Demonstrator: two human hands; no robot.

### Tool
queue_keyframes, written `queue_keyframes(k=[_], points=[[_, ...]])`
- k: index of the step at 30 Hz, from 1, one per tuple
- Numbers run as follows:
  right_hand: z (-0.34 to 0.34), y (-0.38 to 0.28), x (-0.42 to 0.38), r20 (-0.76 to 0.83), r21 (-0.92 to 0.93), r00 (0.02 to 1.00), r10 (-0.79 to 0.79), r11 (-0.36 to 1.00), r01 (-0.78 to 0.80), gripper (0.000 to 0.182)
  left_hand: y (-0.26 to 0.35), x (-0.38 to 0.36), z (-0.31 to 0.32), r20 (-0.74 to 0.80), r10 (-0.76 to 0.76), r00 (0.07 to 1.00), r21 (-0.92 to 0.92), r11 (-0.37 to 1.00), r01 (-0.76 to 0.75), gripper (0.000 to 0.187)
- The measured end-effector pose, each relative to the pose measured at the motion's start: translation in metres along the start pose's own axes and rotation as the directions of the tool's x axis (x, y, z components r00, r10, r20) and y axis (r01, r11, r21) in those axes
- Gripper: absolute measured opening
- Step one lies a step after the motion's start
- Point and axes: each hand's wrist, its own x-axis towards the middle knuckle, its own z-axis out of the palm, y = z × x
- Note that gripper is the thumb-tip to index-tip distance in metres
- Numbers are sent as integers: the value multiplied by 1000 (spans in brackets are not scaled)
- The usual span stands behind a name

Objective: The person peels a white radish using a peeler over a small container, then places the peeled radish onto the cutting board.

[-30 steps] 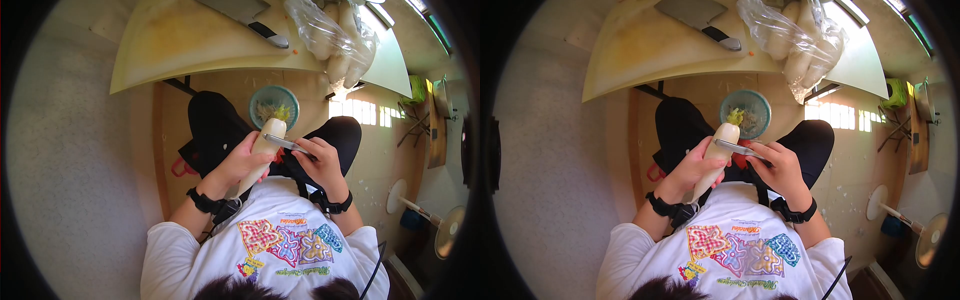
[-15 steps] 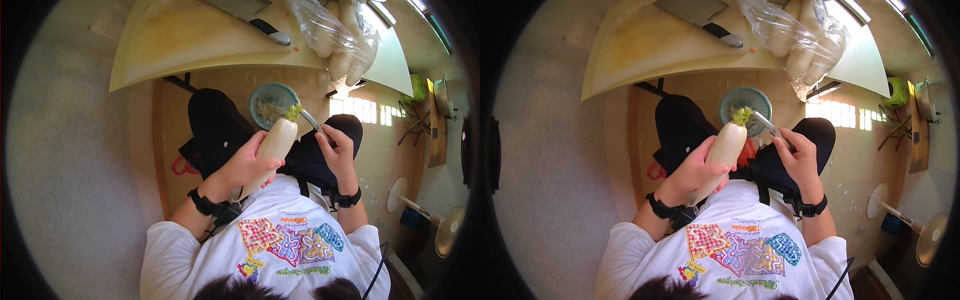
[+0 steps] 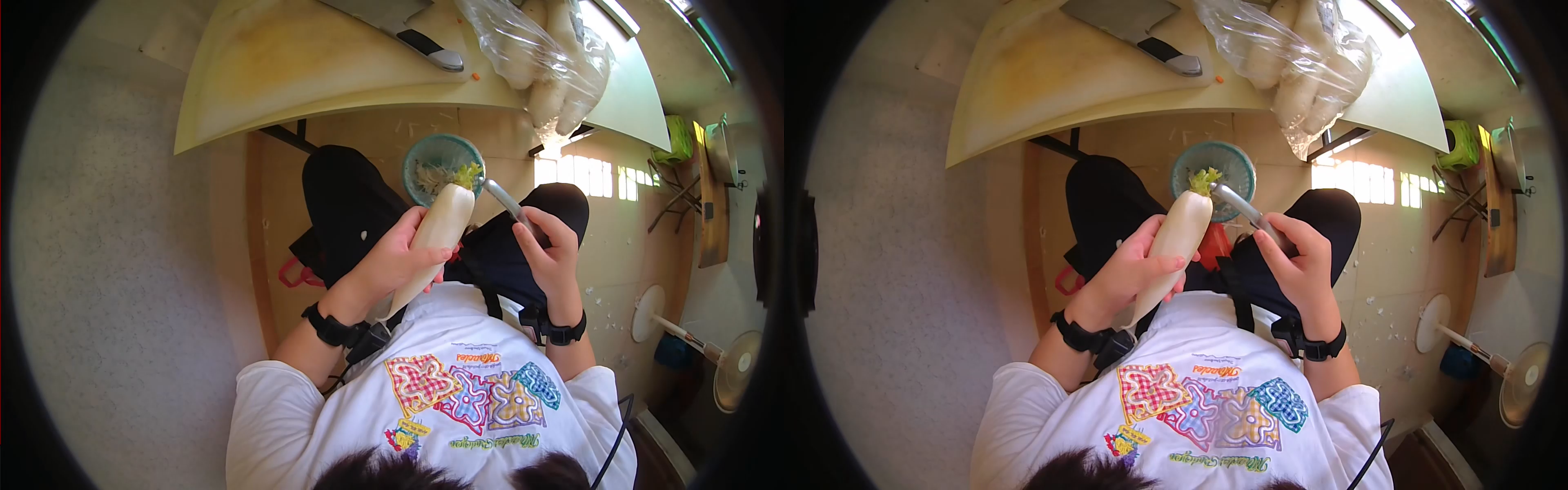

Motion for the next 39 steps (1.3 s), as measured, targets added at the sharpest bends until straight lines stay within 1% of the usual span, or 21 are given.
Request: queue_keyframes(k=[1, 2, 3, 5, 7, 9, 10, 11, 13, 17, 19, 22, 23, 25, 28, 32, 34, 38, 39], points=[[0, -2, -1, 33, 44, 999, -25, 999, 24, 18, -2, 1, -1, 2, 13, 1000, -31, 999, -13, 55], [0, -4, -2, 63, 41, 996, -69, 997, 66, 18, -2, 1, 0, 2, 12, 1000, -32, 999, -12, 55], [-1, -8, -2, 63, 40, 996, -68, 997, 66, 18, -2, 1, 0, 8, 18, 1000, -43, 999, -18, 56], [-2, -19, -2, 228, 8, 962, -150, 988, 152, 20, -1, 0, 3, 14, 23, 1000, -53, 998, -22, 57], [3, -24, -3, 250, 24, 956, -153, 988, 152, 23, 2, 0, 7, -1, 7, 1000, -34, 999, -7, 56], [7, -26, -4, 323, 7, 927, -191, 980, 200, 25, -1, 2, 6, 9, 27, 1000, -23, 999, -27, 57], [9, -26, -4, 328, -7, 921, -208, 975, 222, 30, -2, 2, 6, 18, 49, 999, -12, 999, -49, 57], [11, -27, -5, 328, -7, 921, -208, 975, 222, 30, -4, 3, 4, 18, 49, 999, -12, 999, -49, 57], [12, -30, -6, 327, -3, 919, -220, 972, 234, 33, -8, 4, 3, 37, 98, 995, -27, 995, -97, 59], [12, -32, -4, 336, -38, 916, -219, 969, 246, 36, -6, 3, 4, 1, 73, 997, 6, 997, -73, 60], [12, -31, -4, 347, -89, 909, -233, 956, 279, 36, -8, 3, 3, 1, 83, 997, 28, 996, -83, 60], [14, -28, -5, 329, -93, 908, -261, 947, 306, 38, -9, 2, 3, -9, 84, 996, 33, 996, -84, 59], [14, -26, -6, 329, -92, 908, -261, 948, 306, 38, -9, 2, 3, -9, 83, 996, 33, 996, -83, 59], [15, -24, -7, 273, -91, 937, -218, 964, 251, 39, -10, 3, 2, -4, 86, 996, 46, 995, -86, 58], [12, -18, -7, 247, -121, 949, -196, 966, 230, 40, -10, 2, 2, -2, 92, 996, 53, 994, -92, 57], [11, -19, -7, 249, -120, 949, -195, 966, 230, 39, -12, 1, 3, -3, 83, 997, 48, 995, -83, 56], [12, -19, -7, 232, -108, 949, -215, 963, 245, 39, -12, 1, 4, -11, 89, 996, 60, 994, -88, 56], [13, -17, -6, 199, -112, 960, -200, 968, 224, 38, -12, 1, 3, -1, 93, 996, 52, 994, -93, 56], [12, -16, -5, 195, -109, 956, -220, 964, 244, 38, -12, 1, 4, -1, 90, 996, 42, 995, -90, 56]])
